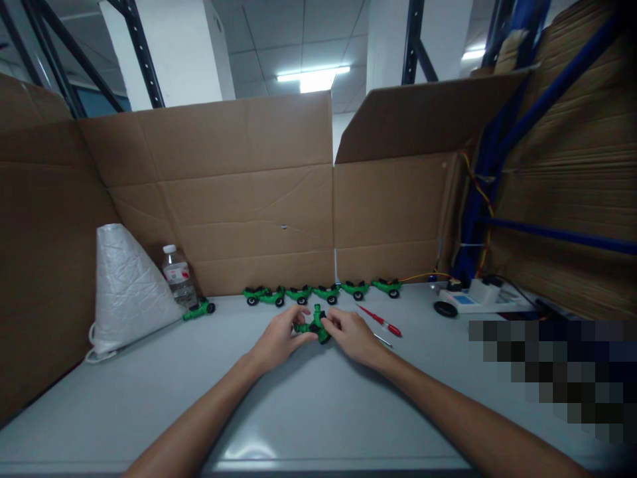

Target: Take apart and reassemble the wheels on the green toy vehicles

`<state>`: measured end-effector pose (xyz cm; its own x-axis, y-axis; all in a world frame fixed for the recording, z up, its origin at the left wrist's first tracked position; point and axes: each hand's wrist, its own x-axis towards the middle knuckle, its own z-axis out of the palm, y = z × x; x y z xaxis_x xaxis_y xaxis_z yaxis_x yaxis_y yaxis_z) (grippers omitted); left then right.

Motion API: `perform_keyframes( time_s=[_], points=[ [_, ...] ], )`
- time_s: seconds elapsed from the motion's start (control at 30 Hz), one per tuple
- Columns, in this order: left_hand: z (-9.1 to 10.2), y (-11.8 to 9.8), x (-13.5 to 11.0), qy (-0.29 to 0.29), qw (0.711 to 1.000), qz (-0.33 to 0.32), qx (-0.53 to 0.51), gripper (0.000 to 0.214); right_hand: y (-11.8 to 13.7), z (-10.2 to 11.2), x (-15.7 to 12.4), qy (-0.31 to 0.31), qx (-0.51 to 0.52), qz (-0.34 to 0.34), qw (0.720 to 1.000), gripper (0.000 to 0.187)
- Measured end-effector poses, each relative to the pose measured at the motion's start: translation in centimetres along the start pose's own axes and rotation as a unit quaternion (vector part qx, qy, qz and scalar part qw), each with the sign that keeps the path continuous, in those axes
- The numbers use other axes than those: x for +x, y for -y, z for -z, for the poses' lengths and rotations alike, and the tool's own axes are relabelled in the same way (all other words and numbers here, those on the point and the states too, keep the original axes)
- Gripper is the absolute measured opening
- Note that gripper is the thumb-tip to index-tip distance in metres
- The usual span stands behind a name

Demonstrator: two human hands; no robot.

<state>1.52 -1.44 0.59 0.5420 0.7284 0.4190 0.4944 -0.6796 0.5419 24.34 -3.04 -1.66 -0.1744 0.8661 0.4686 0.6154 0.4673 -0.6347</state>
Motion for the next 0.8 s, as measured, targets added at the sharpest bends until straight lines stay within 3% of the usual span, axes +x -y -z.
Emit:
perform_keyframes(
  time_s=[0.2, 0.5, 0.7, 0.8],
  points=[
    [0.4, -0.3, 0.1, 0.029, 0.999, 0.015, -0.038, 0.038, -0.8, -0.2, 0.0, 0.011, 0.04, -0.007, 0.999, 0.032],
    [0.1, 0.1, 0.1, -0.001, 0.991, 0.058, -0.121, 0.036, -0.1, -0.1, -0.2, 0.016, 0.063, -0.007, 0.998, 0.033],
    [-0.5, 0.5, 0.6, -0.036, 0.952, 0.093, -0.289, 0.037, 0.6, 0.0, -0.3, 0.025, 0.087, -0.026, 0.996, 0.034],
    [-0.6, 0.3, 0.7, -0.025, 0.932, 0.094, -0.35, 0.039, 0.8, -0.1, -0.4, 0.04, 0.103, -0.024, 0.994, 0.034]
  ],
)
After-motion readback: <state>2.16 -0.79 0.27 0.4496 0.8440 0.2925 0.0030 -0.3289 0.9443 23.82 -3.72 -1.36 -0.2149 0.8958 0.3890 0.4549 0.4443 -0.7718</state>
